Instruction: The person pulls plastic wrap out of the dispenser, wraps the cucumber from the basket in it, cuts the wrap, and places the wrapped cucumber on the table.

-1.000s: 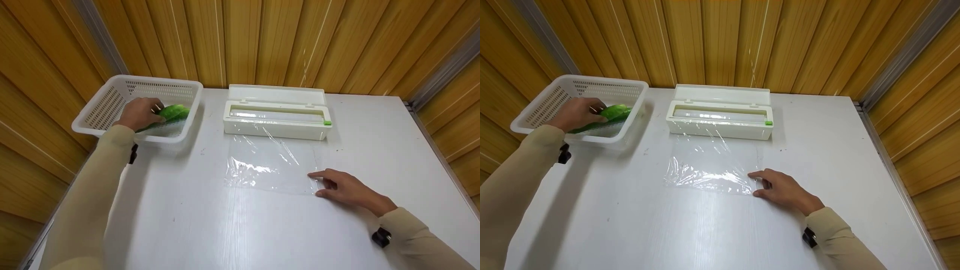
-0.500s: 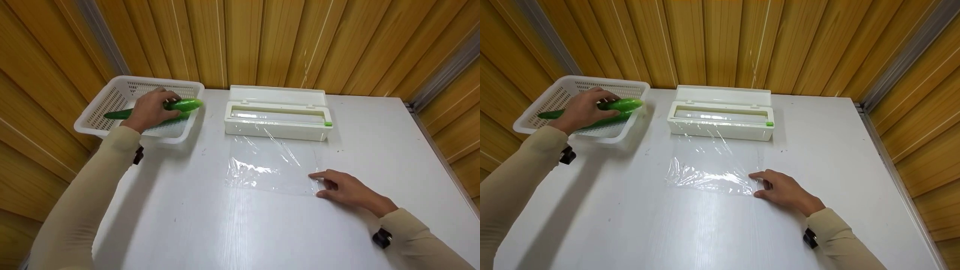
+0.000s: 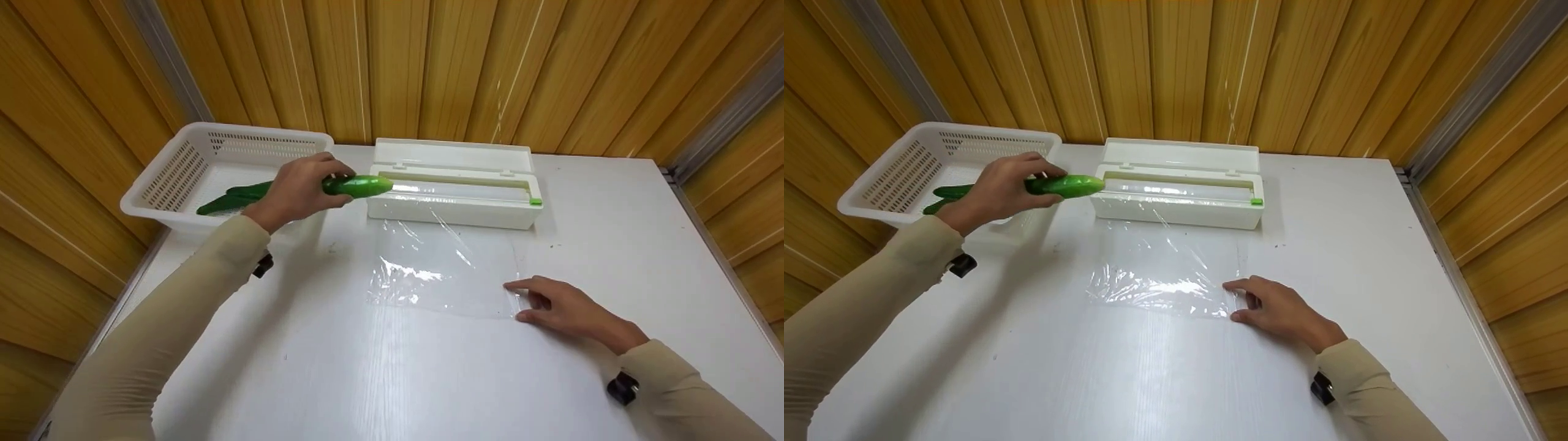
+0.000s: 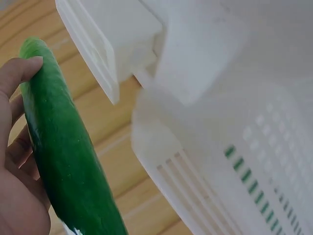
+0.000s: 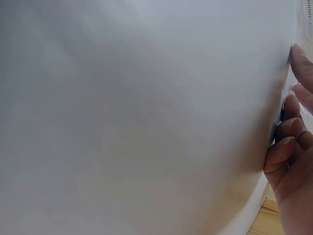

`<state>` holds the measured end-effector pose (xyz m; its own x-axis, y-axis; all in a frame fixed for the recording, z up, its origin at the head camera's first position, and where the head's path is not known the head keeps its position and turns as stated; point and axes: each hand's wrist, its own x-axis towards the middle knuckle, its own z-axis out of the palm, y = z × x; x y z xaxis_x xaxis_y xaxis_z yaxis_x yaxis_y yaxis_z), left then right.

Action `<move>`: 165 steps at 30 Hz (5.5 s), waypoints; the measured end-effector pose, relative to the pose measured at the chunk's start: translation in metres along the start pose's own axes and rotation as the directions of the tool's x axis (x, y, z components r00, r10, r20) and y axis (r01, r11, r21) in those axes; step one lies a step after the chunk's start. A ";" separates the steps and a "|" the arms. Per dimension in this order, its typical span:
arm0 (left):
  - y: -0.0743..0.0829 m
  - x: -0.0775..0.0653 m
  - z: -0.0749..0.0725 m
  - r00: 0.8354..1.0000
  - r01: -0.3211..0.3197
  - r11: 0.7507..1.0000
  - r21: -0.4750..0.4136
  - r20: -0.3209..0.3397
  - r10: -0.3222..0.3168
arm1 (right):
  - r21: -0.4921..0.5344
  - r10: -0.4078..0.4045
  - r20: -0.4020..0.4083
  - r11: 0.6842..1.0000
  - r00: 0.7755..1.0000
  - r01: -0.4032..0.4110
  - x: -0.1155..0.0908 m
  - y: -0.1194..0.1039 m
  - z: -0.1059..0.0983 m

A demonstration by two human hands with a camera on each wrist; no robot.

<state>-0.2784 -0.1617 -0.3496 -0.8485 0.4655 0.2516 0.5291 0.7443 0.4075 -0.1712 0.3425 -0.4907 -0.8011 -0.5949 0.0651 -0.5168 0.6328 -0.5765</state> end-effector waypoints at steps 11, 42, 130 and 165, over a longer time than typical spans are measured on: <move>0.040 0.004 0.044 0.983 -0.167 0.983 -0.078 0.063 0.172 | 0.021 0.027 0.014 0.999 1.000 -0.027 0.000 0.000 0.000; 0.121 0.022 0.155 0.934 -0.275 0.956 -0.103 0.209 0.291 | 0.016 0.085 0.036 0.996 0.996 -0.086 0.001 -0.005 -0.002; 0.130 0.031 0.200 0.914 -0.248 0.962 -0.110 0.302 0.271 | -0.245 -0.197 -0.189 0.958 0.962 0.148 0.025 -0.006 -0.016; 0.127 0.029 0.198 0.929 -0.221 0.968 -0.122 0.277 0.247 | 0.155 0.129 -0.038 0.980 0.991 -0.122 0.029 -0.010 -0.022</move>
<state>-0.2349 0.0412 -0.4644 -0.6569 0.7484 0.0912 0.6990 0.5593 0.4456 -0.1955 0.3299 -0.4651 -0.8721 -0.4889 0.0207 -0.3622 0.6165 -0.6991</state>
